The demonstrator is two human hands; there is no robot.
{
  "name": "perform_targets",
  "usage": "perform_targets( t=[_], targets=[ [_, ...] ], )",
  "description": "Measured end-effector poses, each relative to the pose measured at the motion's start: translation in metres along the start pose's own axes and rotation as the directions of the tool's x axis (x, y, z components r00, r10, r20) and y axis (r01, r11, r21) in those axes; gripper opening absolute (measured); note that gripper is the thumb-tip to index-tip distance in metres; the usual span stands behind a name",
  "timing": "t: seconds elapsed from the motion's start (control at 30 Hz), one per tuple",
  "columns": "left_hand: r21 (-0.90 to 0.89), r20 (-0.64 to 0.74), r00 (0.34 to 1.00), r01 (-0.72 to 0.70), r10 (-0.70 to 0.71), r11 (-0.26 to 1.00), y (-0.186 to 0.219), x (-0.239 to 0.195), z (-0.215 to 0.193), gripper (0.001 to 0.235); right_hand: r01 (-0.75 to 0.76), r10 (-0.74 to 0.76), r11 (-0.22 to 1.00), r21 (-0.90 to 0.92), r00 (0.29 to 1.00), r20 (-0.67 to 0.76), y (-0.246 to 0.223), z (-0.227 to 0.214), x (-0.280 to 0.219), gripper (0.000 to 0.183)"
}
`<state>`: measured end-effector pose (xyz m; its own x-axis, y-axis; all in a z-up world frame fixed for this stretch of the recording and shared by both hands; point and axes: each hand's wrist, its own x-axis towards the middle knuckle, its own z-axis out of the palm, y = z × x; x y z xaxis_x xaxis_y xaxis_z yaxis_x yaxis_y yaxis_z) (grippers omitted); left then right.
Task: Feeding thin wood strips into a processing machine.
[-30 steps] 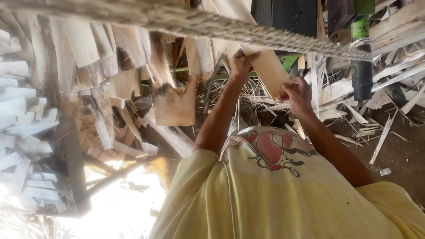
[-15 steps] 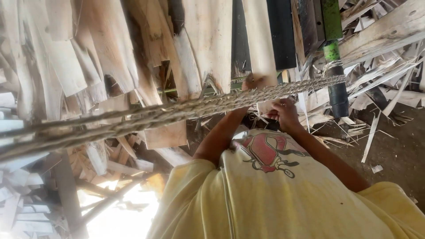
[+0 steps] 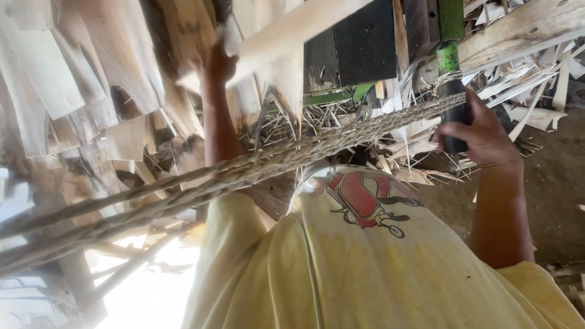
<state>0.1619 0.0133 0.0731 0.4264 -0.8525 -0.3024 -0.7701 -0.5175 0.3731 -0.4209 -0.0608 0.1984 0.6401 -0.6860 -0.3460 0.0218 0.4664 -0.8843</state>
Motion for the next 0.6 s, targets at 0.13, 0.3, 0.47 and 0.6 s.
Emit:
perform_targets(
  t=[0.13,0.3,0.47,0.6],
  targets=[
    [-0.123,-0.06,0.973,0.213,-0.222,0.969,0.0,0.032,0.069,0.035,-0.265,0.149,0.876,-0.403,0.943,-0.297,-0.031,0.043,0.002,0.081],
    [-0.899,0.341,0.907,0.391,-0.248,0.195,0.094,0.002,0.111,0.041,-0.382,0.148,0.729,-0.568,0.898,-0.413,-0.022,0.048,0.011,0.08],
    [-0.892,0.202,0.945,0.069,-0.257,-0.447,0.051,0.125,0.215,0.039,-0.448,0.181,0.689,-0.57,0.868,-0.463,-0.006,0.045,0.018,0.087],
    [-0.847,0.303,0.856,0.041,-0.419,-0.53,0.088,0.114,0.154,0.027,-0.437,0.144,0.657,-0.614,0.872,-0.467,-0.028,0.049,0.009,0.079]
  ],
)
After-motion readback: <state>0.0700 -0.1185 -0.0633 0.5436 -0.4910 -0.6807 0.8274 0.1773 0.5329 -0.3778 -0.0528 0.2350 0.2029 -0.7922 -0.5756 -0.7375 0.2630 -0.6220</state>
